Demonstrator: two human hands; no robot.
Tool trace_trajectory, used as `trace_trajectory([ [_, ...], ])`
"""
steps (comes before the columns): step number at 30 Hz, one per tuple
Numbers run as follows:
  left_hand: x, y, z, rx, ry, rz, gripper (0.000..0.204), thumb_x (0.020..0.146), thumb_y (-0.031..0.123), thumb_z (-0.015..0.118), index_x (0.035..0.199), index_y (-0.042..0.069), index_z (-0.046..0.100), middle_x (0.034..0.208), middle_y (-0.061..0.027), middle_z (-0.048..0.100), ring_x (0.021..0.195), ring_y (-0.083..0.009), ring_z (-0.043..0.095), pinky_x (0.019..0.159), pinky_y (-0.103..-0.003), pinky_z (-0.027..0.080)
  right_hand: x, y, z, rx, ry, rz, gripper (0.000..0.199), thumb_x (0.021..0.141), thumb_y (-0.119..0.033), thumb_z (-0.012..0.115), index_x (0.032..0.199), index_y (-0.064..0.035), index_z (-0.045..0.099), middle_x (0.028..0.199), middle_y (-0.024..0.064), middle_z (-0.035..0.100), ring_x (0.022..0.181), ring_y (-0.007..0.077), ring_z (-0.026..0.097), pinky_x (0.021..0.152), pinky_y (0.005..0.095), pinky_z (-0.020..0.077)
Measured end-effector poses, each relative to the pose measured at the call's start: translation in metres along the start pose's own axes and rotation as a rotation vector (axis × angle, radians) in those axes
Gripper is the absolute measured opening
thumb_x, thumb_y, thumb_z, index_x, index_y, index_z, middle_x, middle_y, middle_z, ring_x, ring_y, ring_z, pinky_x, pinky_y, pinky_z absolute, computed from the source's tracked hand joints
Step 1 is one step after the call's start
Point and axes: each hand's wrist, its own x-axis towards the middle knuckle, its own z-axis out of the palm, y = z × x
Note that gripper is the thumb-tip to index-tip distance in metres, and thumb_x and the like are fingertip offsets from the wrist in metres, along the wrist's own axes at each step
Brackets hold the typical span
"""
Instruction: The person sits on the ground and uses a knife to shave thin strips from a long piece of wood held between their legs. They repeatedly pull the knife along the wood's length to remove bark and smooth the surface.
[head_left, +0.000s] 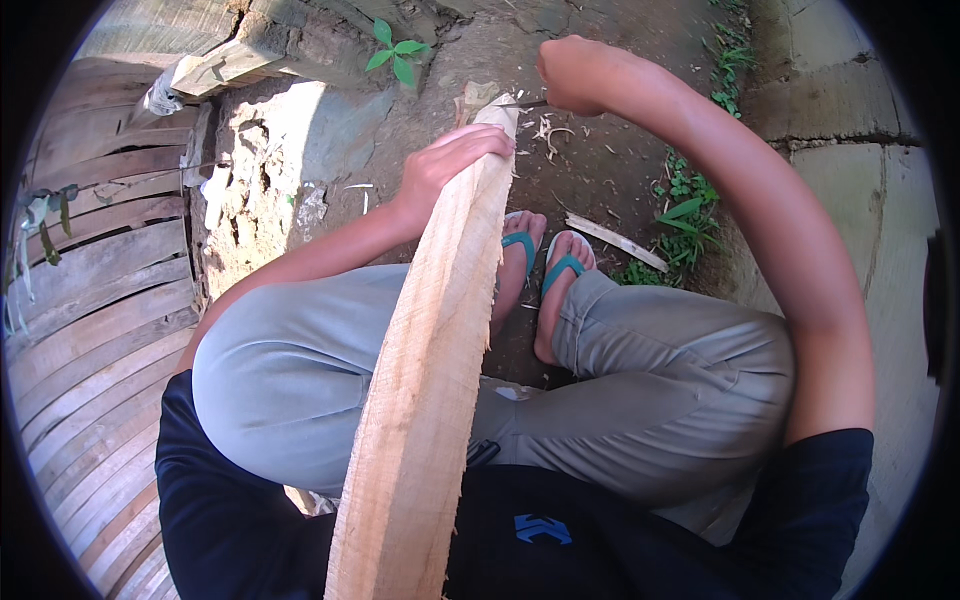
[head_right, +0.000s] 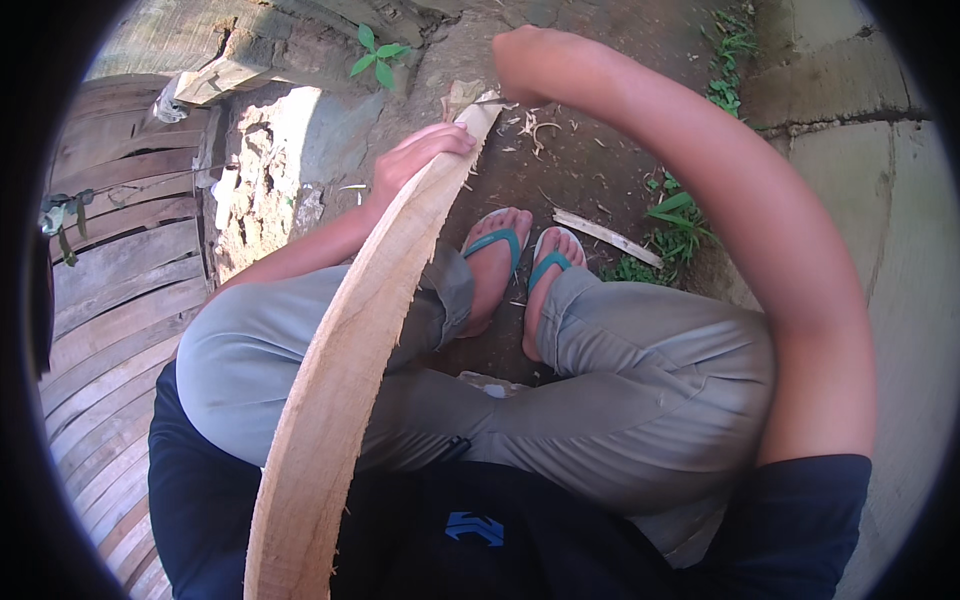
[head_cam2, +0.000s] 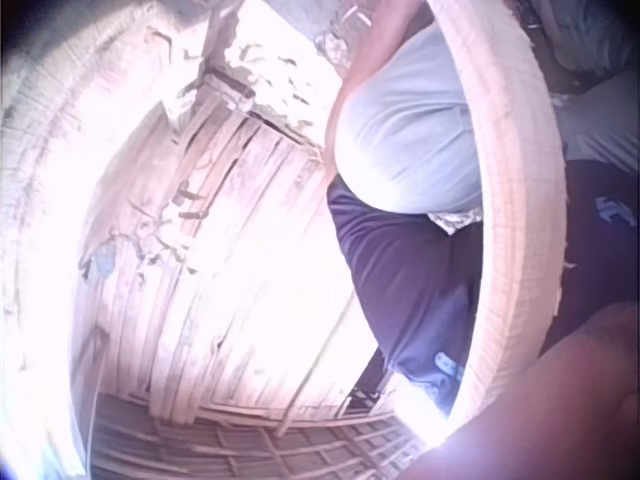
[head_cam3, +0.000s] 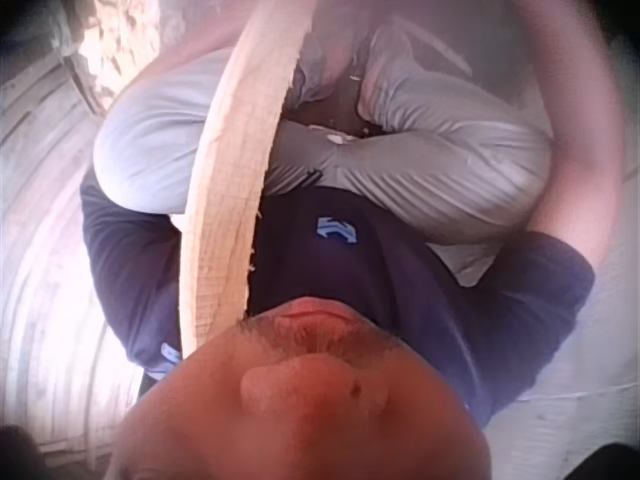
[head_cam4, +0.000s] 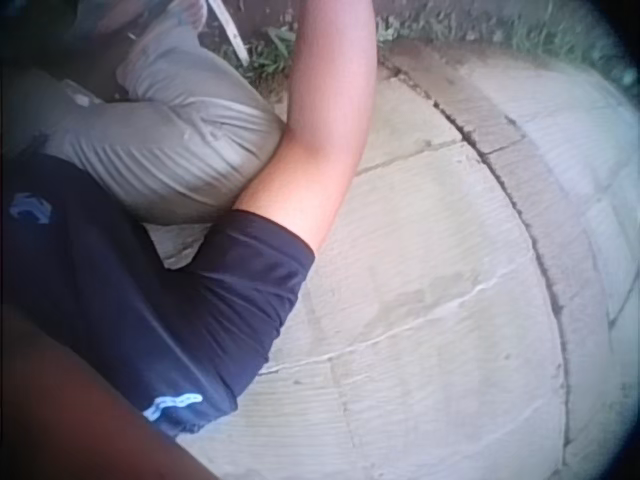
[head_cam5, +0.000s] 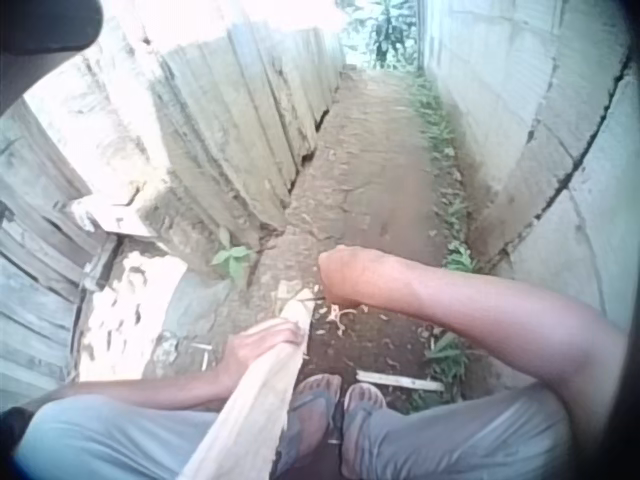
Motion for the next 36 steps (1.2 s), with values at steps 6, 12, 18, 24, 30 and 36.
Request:
trace_trajectory([
  [6, 0.002, 0.000, 0.001, -0.009, 0.003, -0.002, 0.030, 0.076, 0.011, 0.068, 0.105, 0.002, 0.063, 0.105, -0.0109, 0.067, 0.105, -0.0294, 0.066, 0.091, -0.037, 0.053, -0.022, -0.012, 0.008, 0.032, 0.093, -0.040, 0.023, 0.079, -0.003, 0.061, 0.098, 0.0038, 0.071, 0.097, 0.0261, 0.070, 0.094, 0.0383, 0.070, 0.079, 0.0450, 0.0576],
  [12, 0.002, 0.000, 0.000, -0.049, 0.009, -0.014, 0.032, 0.075, 0.008, 0.069, 0.106, 0.002, 0.063, 0.106, -0.0113, 0.068, 0.105, -0.0295, 0.066, 0.089, -0.037, 0.053, -0.031, -0.016, 0.019, 0.067, 0.131, -0.077, 0.021, 0.081, -0.005, 0.059, 0.098, 0.0017, 0.071, 0.096, 0.0247, 0.071, 0.092, 0.0380, 0.071, 0.079, 0.0442, 0.0579],
  [18, 0.000, 0.001, 0.000, -0.029, 0.005, -0.032, 0.034, 0.075, 0.007, 0.070, 0.107, 0.002, 0.063, 0.107, -0.0118, 0.067, 0.104, -0.0301, 0.067, 0.088, -0.037, 0.053, -0.033, -0.029, 0.026, 0.066, 0.079, -0.038, 0.022, 0.085, -0.006, 0.058, 0.101, 0.0000, 0.071, 0.101, 0.0221, 0.071, 0.097, 0.0356, 0.070, 0.082, 0.0424, 0.0577],
  [24, -0.002, -0.001, 0.000, -0.081, 0.027, -0.032, 0.035, 0.075, 0.007, 0.070, 0.108, 0.001, 0.062, 0.108, -0.0126, 0.067, 0.106, -0.0298, 0.066, 0.091, -0.037, 0.053, -0.032, -0.028, 0.029, 0.083, 0.068, -0.018, 0.023, 0.087, -0.006, 0.057, 0.104, -0.0008, 0.071, 0.104, 0.0221, 0.071, 0.099, 0.0356, 0.070, 0.082, 0.0423, 0.0577],
  [30, -0.003, 0.001, -0.003, -0.105, -0.017, -0.051, 0.034, 0.078, 0.005, 0.068, 0.110, -0.003, 0.061, 0.109, -0.0159, 0.066, 0.109, -0.0321, 0.064, 0.099, -0.042, 0.048, -0.029, -0.027, 0.038, 0.075, 0.110, -0.025, 0.022, 0.086, -0.005, 0.058, 0.103, -0.0007, 0.071, 0.102, 0.0222, 0.071, 0.098, 0.0353, 0.070, 0.081, 0.0422, 0.0580],
  [36, -0.003, 0.004, -0.003, -0.136, 0.009, -0.053, 0.035, 0.077, 0.004, 0.069, 0.110, -0.003, 0.061, 0.110, -0.0156, 0.066, 0.110, -0.0315, 0.064, 0.098, -0.040, 0.048, -0.028, -0.025, 0.046, 0.076, 0.137, -0.024, 0.020, 0.085, -0.005, 0.059, 0.101, -0.0011, 0.071, 0.103, 0.0208, 0.071, 0.098, 0.0349, 0.070, 0.080, 0.0422, 0.0582],
])
